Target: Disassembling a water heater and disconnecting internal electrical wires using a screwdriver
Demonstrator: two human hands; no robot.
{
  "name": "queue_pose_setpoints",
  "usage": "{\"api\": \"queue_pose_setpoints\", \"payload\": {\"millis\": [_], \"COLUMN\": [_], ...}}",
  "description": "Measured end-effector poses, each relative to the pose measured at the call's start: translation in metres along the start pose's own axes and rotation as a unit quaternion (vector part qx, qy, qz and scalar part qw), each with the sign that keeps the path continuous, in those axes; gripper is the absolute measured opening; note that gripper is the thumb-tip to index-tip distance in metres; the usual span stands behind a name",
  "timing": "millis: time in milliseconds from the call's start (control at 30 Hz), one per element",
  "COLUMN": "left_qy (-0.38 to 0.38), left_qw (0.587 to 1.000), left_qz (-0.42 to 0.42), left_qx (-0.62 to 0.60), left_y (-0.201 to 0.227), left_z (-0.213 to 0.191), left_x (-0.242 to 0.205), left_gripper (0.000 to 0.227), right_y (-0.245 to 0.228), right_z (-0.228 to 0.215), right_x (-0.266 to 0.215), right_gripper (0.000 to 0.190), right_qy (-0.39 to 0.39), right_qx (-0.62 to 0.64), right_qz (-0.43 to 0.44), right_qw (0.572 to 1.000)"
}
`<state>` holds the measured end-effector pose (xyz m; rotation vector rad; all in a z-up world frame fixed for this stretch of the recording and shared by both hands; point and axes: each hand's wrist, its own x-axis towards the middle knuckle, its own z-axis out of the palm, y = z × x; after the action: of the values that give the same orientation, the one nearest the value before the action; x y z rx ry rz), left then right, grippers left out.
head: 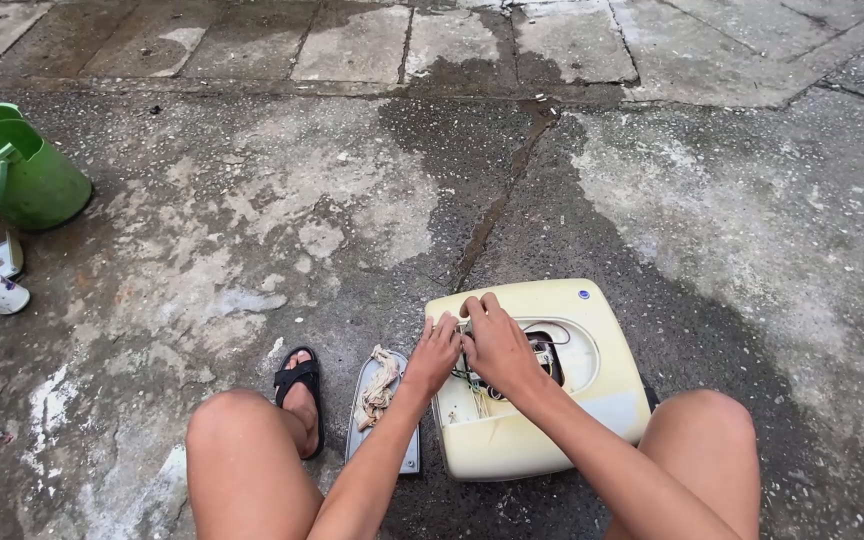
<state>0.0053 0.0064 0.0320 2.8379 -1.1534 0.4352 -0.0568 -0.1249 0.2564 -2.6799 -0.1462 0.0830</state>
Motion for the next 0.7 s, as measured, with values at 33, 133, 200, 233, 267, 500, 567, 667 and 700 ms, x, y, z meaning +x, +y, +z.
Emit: {"api": "queue_pose_setpoints", "payload": {"millis": [33,133,200,233,267,500,567,667,700], "left_qy": [0.002,0.004,-0.003,-0.002,-0.014,-0.061,-0.068,-0.089,-0.104], "left_qw": [1.0,1.0,1.0,1.0,1.0,0.998,0.997,0.996,0.994], "left_qz": [0.0,0.007,0.011,0.011,0.014,0.021,0.025,0.029,0.032], "left_qx": [0.0,-0.002,-0.004,-0.004,-0.005,0.0,0.001,0.004,0.005], "left_y": [-0.001,-0.001,-0.002,-0.001,-0.001,-0.001,-0.002,-0.003,-0.003], "left_z": [0.0,-0.001,0.0,-0.004,-0.009,-0.023,-0.024,-0.032,-0.035], "left_x": [0.001,0.001,0.002,0.003,0.003,0.006,0.005,0.006,0.007], "left_gripper": [0.018,0.017,0.016,0.016,0.019,0.029,0.03,0.032,0.033], "right_y": [-0.002,-0.004,0.0,0.001,0.0,0.0,0.004,0.007,0.007], "right_z": [-0.002,-0.003,0.001,0.001,0.001,0.005,0.007,0.008,0.008], "right_x": [-0.001,-0.004,-0.001,-0.002,-0.002,-0.002,0.001,0.002,0.002], "right_gripper": [0.027,0.027,0.028,0.028,0.025,0.023,0.024,0.025,0.025], "right_qy": [0.002,0.003,-0.001,-0.002,0.0,-0.013,-0.022,-0.034,-0.035], "right_qx": [-0.001,0.011,0.005,0.004,0.006,0.001,-0.008,-0.02,-0.024], "right_qz": [0.0,0.0,-0.013,-0.013,-0.018,-0.061,-0.069,-0.08,-0.083], "right_qw": [1.0,1.0,1.0,1.0,1.0,0.998,0.997,0.996,0.996]}}
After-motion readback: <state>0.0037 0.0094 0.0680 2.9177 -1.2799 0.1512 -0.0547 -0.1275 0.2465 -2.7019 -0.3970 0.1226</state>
